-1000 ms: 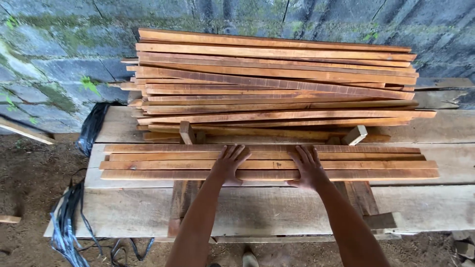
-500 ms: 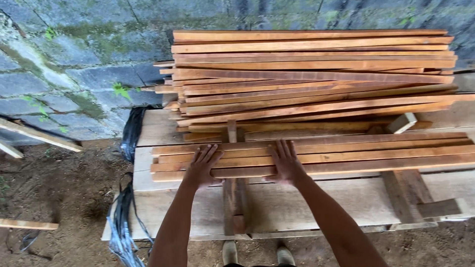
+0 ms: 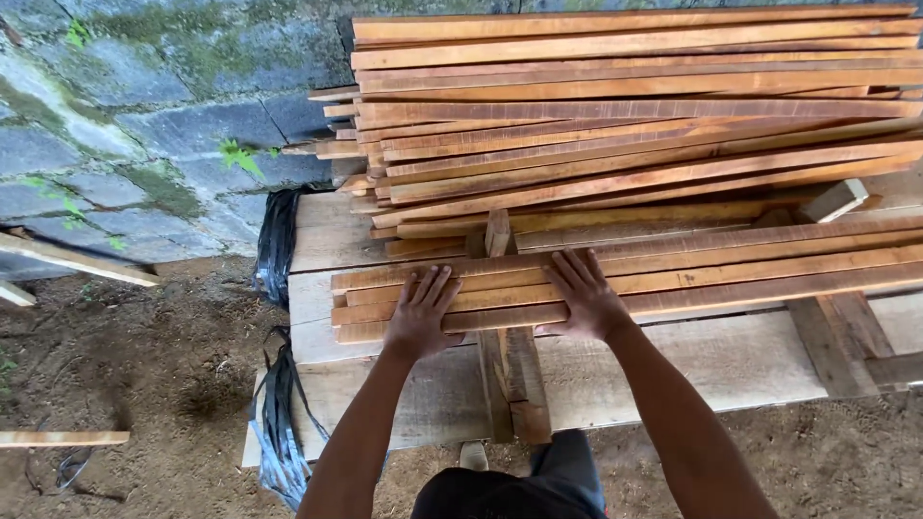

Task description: Organizing and bundling thin wooden strips using wire ties and pliers.

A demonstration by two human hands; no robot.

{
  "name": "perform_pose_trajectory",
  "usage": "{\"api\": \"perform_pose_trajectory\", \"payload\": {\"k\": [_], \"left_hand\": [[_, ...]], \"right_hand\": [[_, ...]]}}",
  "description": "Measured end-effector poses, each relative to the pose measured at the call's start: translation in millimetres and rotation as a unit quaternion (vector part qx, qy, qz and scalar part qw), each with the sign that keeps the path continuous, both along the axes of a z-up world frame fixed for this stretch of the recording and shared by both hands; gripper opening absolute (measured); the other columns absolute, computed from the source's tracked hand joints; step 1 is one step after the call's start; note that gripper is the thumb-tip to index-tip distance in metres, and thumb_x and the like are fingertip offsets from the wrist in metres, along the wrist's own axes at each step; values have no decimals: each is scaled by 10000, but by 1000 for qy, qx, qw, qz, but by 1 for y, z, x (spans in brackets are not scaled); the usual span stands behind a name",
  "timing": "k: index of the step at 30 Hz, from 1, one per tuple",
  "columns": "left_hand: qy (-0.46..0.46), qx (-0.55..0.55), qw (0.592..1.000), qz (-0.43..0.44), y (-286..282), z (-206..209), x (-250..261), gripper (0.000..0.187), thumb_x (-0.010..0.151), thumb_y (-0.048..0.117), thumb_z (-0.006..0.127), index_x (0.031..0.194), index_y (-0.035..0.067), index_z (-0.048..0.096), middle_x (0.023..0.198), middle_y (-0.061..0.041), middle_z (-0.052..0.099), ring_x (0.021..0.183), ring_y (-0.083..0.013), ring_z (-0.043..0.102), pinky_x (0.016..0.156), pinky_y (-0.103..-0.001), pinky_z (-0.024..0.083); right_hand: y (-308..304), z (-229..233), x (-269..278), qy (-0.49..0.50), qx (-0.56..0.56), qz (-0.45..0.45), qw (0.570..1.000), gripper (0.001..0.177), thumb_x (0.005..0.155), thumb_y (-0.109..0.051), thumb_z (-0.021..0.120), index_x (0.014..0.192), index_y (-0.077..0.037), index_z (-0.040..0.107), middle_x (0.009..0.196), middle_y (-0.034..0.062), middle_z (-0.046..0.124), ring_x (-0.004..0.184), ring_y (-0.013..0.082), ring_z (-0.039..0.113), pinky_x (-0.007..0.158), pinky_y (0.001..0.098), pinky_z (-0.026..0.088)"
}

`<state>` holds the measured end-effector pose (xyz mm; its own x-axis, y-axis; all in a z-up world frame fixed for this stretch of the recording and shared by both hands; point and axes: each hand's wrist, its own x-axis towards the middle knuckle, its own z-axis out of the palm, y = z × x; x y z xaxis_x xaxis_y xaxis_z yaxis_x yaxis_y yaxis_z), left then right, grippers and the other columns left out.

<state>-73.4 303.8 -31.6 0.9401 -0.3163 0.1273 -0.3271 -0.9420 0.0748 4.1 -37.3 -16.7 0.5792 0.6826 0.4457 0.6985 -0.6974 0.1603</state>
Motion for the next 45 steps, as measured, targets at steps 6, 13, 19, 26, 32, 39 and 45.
{"api": "perform_pose_trajectory", "payload": {"k": [6, 13, 19, 26, 32, 39, 45], "left_hand": [[9, -2, 1000, -11, 2, 1, -2, 991, 765, 701, 662, 1599, 280, 334, 1705, -37, 246, 1577, -260, 201, 1279, -557, 142], [11, -16, 1000, -20, 3, 12, -2, 986, 775, 705, 669, 1592, 263, 337, 1693, -63, 266, 1576, -273, 206, 1273, -564, 140], [63, -16, 998, -2, 2, 14, -2, 1002, 737, 683, 695, 1582, 303, 314, 1699, -31, 245, 1581, -251, 201, 1285, -541, 123], [74, -40, 996, 3, 0, -1, 0, 1017, 724, 642, 727, 1589, 327, 295, 1700, -18, 238, 1583, -244, 198, 1293, -537, 118], [35, -41, 998, 18, -8, -30, 1, 1097, 668, 639, 821, 1587, 318, 315, 1704, -31, 252, 1570, -266, 238, 1275, -579, 151], [64, -34, 995, 65, -14, -51, 8, 1147, 669, 559, 876, 1624, 336, 282, 1739, 7, 162, 1590, -254, 166, 1271, -620, 117], [101, -33, 992, 72, -12, -54, 13, 1022, 786, 495, 780, 1640, 347, 237, 1752, 32, 103, 1603, -224, 110, 1281, -599, 79]], "right_hand": [[1, -2, -3, 8, -38, -35, 999, 1115, 485, -829, 743, 1404, -213, 608, 1530, 96, 556, 1474, 314, 472, 1245, 574, 306], [0, -2, -4, 114, -64, -82, 988, 1173, 433, -785, 798, 1458, -276, 539, 1598, 42, 447, 1544, 256, 356, 1306, 536, 209], [-1, 2, -6, 182, -33, -91, 979, 1185, 454, -807, 809, 1479, -299, 500, 1625, 15, 387, 1561, 234, 305, 1317, 510, 160], [8, 13, -8, 243, -51, -130, 960, 1193, 454, -768, 871, 1468, -285, 467, 1654, 10, 310, 1572, 250, 266, 1313, 543, 140], [69, -9, -5, 311, -217, -287, 879, 868, 914, -415, 674, 1622, -192, 225, 1667, 218, 173, 1552, 455, 172, 1127, 818, 185], [169, -52, -34, 108, -111, -261, 953, 365, 928, -171, 555, 1202, 30, 689, 1114, 345, 668, 1063, 488, 657, 879, 821, 401], [193, -13, -74, -127, -3, -131, 983, 82, 834, -124, 674, 884, -128, 740, 863, 118, 692, 849, 286, 681, 782, 489, 544]]}}
